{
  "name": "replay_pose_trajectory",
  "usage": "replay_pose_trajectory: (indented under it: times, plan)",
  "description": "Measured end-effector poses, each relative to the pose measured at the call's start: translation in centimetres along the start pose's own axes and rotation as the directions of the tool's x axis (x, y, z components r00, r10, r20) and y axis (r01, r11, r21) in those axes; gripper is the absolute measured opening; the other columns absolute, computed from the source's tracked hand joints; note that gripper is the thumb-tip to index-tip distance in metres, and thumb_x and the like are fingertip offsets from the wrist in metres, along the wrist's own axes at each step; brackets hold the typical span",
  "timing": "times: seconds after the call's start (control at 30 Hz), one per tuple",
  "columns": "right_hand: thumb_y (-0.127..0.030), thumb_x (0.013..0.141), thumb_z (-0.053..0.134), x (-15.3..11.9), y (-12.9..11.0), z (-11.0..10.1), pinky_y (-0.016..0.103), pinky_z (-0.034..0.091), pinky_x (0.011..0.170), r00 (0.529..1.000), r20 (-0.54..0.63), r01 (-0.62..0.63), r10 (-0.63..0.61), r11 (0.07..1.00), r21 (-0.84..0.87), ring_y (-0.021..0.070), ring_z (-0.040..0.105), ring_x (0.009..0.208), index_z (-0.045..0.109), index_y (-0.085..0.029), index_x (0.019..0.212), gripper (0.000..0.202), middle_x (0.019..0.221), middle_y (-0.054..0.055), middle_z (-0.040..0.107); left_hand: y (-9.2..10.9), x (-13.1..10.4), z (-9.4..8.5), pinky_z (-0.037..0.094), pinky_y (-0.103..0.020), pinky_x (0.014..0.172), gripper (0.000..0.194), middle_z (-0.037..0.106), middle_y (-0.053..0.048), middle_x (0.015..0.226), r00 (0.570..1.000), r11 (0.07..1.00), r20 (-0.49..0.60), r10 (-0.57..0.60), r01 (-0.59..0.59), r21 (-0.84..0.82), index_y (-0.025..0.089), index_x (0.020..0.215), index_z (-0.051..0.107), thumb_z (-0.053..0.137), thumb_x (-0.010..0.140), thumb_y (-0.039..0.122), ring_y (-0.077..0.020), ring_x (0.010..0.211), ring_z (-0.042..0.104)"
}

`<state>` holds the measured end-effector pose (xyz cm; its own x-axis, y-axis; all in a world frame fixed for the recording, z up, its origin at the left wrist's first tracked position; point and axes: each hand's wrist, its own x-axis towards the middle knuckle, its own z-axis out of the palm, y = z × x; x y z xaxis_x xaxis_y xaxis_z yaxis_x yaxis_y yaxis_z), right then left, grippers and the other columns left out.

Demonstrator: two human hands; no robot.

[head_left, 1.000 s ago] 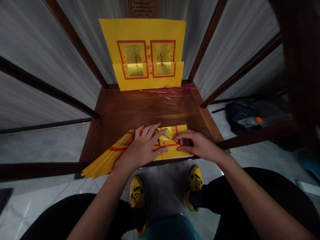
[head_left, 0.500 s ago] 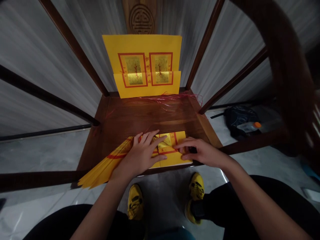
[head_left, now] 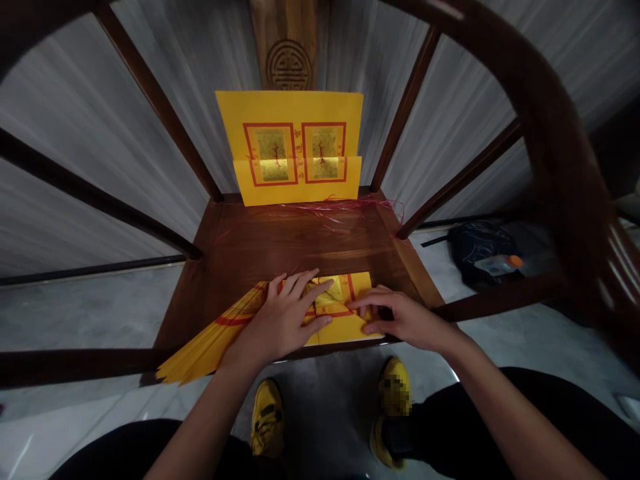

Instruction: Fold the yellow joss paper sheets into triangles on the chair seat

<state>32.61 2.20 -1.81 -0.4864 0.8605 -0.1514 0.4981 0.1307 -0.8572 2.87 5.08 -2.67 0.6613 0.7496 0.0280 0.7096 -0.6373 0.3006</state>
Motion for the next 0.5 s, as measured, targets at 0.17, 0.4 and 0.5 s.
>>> replay_pose_trajectory:
  times: [0.17, 0.4, 0.5]
  plan:
    - [-0.03, 0.094, 0.086, -0.17, -0.2, 0.16, 0.04, 0.048, 0.1, 1.0, -0.01, 0.009, -0.009, 1.0, -0.027, 0.025, 0.061, 0.107, 0.08, -0.032, 0.133, 0.04, 0.111, 0.004, 0.073, -0.13, -0.06, 0.33, 0.029, -0.068, 0.132, 0.062, 0.044, -0.013, 0.176, 0.999, 1.0, -0.036, 0.009, -0.009, 0.005, 0.033, 0.169, 0.046, 0.058, 0.112, 0.055, -0.0341, 0.162, 0.041]
    - [-0.024, 0.097, 0.082, -0.28, -0.26, 0.36, 0.041, 0.046, 0.102, 1.0, 0.013, 0.009, -0.008, 0.997, -0.076, 0.0261, 0.057, 0.111, 0.077, -0.033, 0.139, 0.043, 0.113, 0.005, 0.071, -0.06, 0.01, 0.39, 0.028, -0.067, 0.133, 0.063, 0.044, -0.014, 0.176, 0.999, 1.0, -0.033, 0.0, 0.001, 0.028, 0.033, 0.168, 0.047, 0.06, 0.111, 0.055, -0.0328, 0.162, 0.042]
    - [-0.019, 0.098, 0.078, -0.64, -0.37, 0.22, 0.041, 0.044, 0.106, 0.999, 0.05, 0.002, 0.003, 0.996, -0.093, 0.0263, 0.055, 0.116, 0.073, -0.035, 0.144, 0.049, 0.117, 0.005, 0.068, -0.06, 0.01, 0.28, 0.029, -0.068, 0.132, 0.063, 0.043, -0.014, 0.177, 1.0, 0.999, -0.017, -0.003, 0.004, 0.04, 0.035, 0.169, 0.046, 0.06, 0.111, 0.055, -0.0325, 0.162, 0.042]
